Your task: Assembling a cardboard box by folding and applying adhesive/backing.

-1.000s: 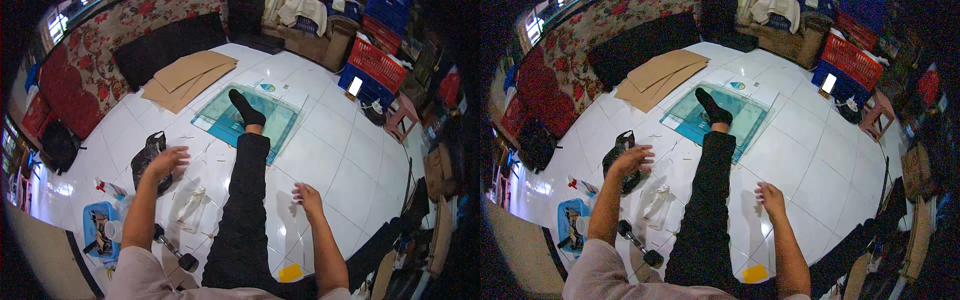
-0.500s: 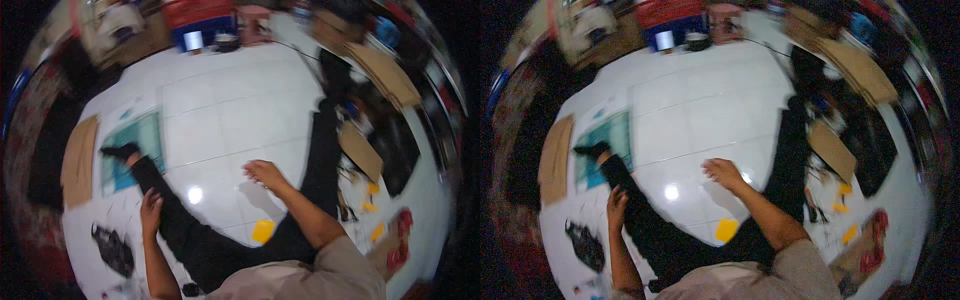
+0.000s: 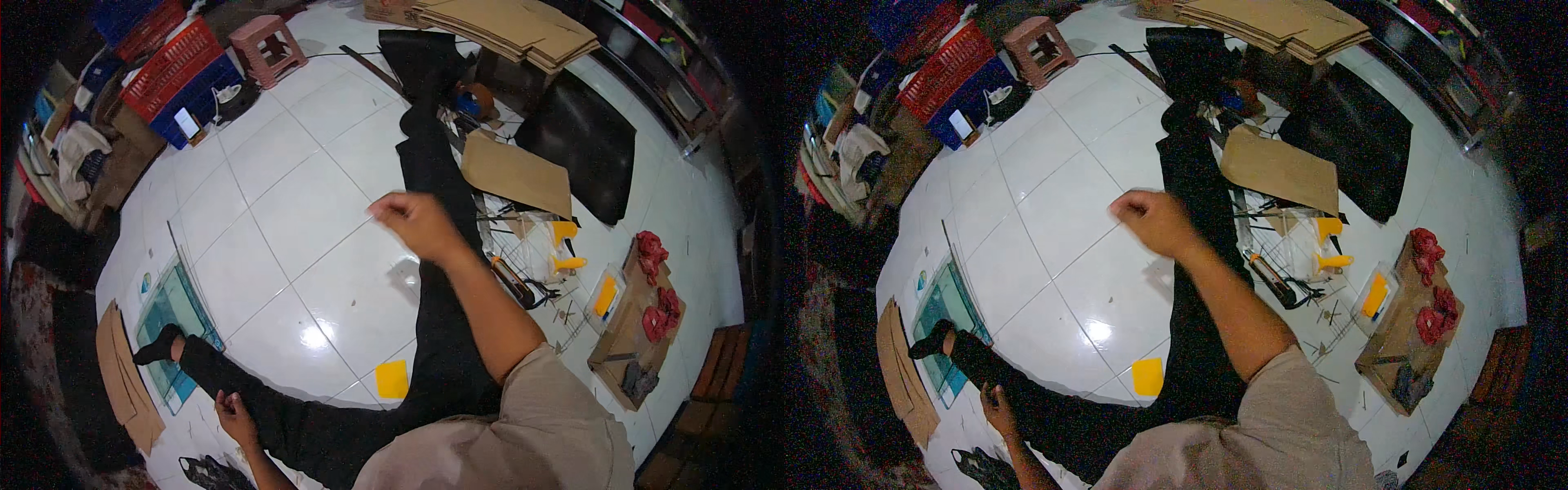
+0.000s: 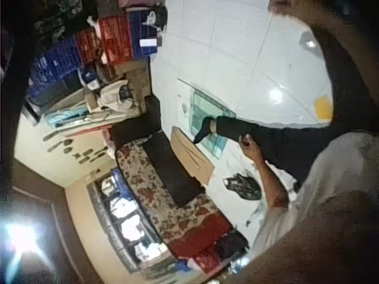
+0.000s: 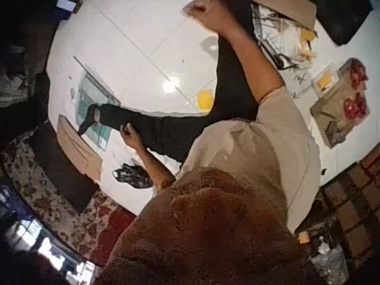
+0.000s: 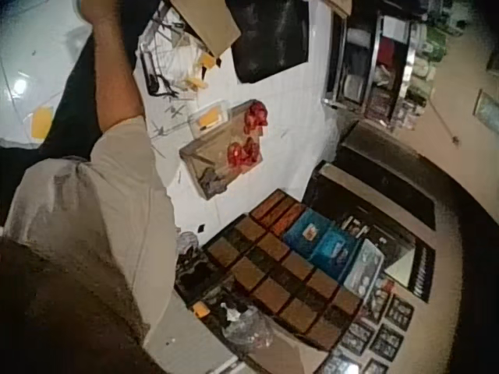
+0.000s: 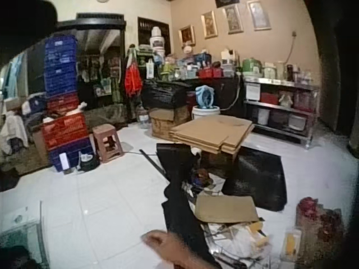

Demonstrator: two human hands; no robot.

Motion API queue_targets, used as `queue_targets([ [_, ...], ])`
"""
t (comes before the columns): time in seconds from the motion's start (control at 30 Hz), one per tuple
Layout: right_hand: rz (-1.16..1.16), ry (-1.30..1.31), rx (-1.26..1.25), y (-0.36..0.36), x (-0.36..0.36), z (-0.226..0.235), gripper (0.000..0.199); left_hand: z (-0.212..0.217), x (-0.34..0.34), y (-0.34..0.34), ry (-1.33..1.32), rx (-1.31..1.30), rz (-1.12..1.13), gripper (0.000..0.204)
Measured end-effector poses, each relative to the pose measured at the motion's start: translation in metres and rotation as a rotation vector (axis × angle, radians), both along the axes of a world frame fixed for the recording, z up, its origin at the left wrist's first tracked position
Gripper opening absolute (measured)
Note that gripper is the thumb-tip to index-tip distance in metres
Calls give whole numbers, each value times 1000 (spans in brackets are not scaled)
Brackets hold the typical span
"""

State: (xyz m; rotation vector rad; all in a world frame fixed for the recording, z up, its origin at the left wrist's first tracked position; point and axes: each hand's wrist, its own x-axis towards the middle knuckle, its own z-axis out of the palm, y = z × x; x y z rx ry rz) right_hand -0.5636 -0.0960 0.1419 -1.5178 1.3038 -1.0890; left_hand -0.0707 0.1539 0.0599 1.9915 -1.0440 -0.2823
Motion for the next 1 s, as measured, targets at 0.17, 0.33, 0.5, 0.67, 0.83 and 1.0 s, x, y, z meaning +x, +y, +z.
queue_targets([
  [0.17, -435, -1019, 351, -23, -106, -48, 22, -7, 4, -5, -83, 77, -3, 44],
  [0.33, -841, -1523, 631, -37, -175, -124, 28, -16, 12, -7, -101, 131, -24, 46],
  [0.5, -934, -1585, 514, -49, -225, -158, 13, -14, -6, -17, -207, 130, -71, 48],
  [0.67, -745, -1646, 435, -52, -202, -126, 15, -2, -13, -23, -176, 208, -132, 49],
  [0.83, -432, -1378, 590, -4, -105, -46, 17, 11, -73, -58, 355, 135, -245, 54],
  [1.0, -170, -1051, 674, 53, 1, -29, 14, 9, -146, -99, 1031, 190, -428, 66],
])
